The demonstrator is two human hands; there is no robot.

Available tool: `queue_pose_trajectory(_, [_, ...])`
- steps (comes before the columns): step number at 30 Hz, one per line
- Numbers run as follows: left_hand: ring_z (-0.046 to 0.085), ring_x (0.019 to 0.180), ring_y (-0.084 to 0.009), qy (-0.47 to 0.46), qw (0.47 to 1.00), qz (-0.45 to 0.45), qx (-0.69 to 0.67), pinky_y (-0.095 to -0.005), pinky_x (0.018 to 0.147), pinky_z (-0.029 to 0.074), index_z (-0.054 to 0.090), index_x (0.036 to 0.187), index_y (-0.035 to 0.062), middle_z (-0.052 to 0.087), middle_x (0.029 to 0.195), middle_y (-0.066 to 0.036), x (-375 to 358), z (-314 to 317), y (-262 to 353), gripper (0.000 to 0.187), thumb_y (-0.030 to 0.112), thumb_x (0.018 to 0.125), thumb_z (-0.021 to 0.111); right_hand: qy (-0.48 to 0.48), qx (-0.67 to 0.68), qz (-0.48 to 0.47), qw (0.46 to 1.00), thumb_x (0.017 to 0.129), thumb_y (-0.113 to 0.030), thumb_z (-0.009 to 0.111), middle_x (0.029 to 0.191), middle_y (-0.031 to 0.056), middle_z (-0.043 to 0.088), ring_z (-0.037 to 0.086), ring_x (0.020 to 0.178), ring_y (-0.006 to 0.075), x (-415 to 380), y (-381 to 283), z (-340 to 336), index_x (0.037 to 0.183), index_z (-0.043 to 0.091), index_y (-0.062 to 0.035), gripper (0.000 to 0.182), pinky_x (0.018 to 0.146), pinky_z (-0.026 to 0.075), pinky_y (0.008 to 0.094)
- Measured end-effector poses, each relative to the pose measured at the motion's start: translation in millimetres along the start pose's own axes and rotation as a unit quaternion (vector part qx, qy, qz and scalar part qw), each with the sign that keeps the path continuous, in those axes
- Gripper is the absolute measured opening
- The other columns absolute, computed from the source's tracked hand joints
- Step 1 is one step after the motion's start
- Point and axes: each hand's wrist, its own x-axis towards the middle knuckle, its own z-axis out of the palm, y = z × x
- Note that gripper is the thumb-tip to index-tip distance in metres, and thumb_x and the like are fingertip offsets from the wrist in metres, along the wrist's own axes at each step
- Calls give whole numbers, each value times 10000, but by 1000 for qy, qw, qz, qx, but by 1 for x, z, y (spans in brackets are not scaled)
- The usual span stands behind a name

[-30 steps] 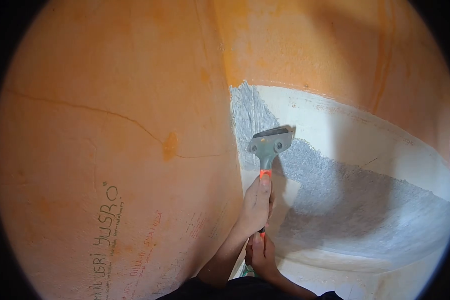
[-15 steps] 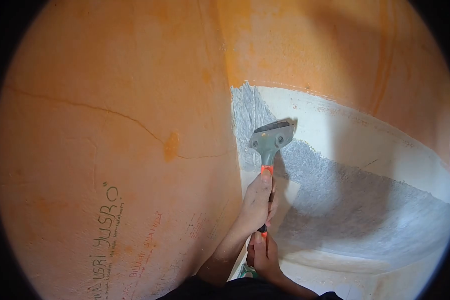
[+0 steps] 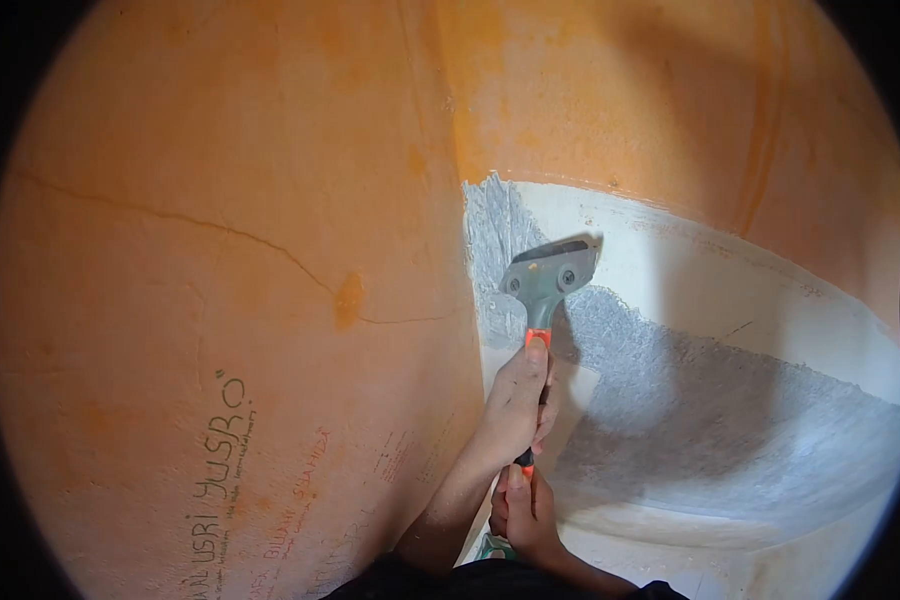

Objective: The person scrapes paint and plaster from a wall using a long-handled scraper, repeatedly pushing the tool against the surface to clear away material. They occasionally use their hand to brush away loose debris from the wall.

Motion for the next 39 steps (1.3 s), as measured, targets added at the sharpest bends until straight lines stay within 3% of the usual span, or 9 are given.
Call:
queue_pose_trajectory(16, [318,335,-73,26,999,12,35,-219,311,278,399,842,111,369,509,7,9,2,14,476,546,1008,305,-34,-3,-12,999,1040,-376,384,597,-3,380,325,428,73,14,-13,-3,936,416,-89,307,410,311,252])
queue_pose_trajectory(19, [314,332,-72,11,997,77,25,-219,309,273,400,840,112,363,507,15,13,5,27,477,550,1006,309,-39,-2,-3,999,1041,-375,380,596,-1,381,335,427,76,8,-21,0,943,414,-89,304,418,325,252])
queue_pose_trajectory(21, [312,330,-71,11,999,28,24,-220,306,273,397,835,109,364,507,19,7,5,22,484,554,1005,310,-47,12,5,999,1042,-374,372,593,1,383,349,422,78,4,-18,-1,944,413,-88,305,425,347,256])
queue_pose_trajectory(25, [308,329,-73,14,998,66,10,-226,301,264,401,828,113,355,507,22,15,7,28,483,554,1005,315,-39,-16,-10,999,1044,-366,369,590,1,383,346,412,77,15,-26,-1,938,416,-88,302,407,340,260])
queue_pose_trajectory(29, [301,327,-74,39,999,7,16,-230,303,259,398,823,114,347,501,22,6,7,20,485,556,1005,317,-49,18,14,999,1044,-369,372,589,-4,376,331,413,76,5,-16,-5,938,418,-93,300,402,319,261])
queue_pose_trajectory(33, [278,327,-65,27,999,41,9,-224,304,247,398,826,121,319,489,32,13,8,35,493,578,995,318,-49,13,3,999,1044,-370,373,598,-4,376,319,417,76,12,-19,-2,939,417,-95,297,403,311,259])
queue_pose_trajectory(36, [277,329,-63,38,999,14,16,-224,302,247,397,830,119,324,491,33,8,9,30,498,583,994,316,-57,-2,-36,998,1043,-373,373,609,-2,381,320,423,77,15,-23,2,941,417,-98,297,403,309,256])
queue_pose_trajectory(39, [277,330,-62,26,999,22,-4,-222,300,242,397,833,121,324,489,34,14,9,35,498,584,994,312,-59,31,9,998,1042,-373,376,619,2,386,323,429,76,11,-21,1,941,416,-97,297,405,310,256])
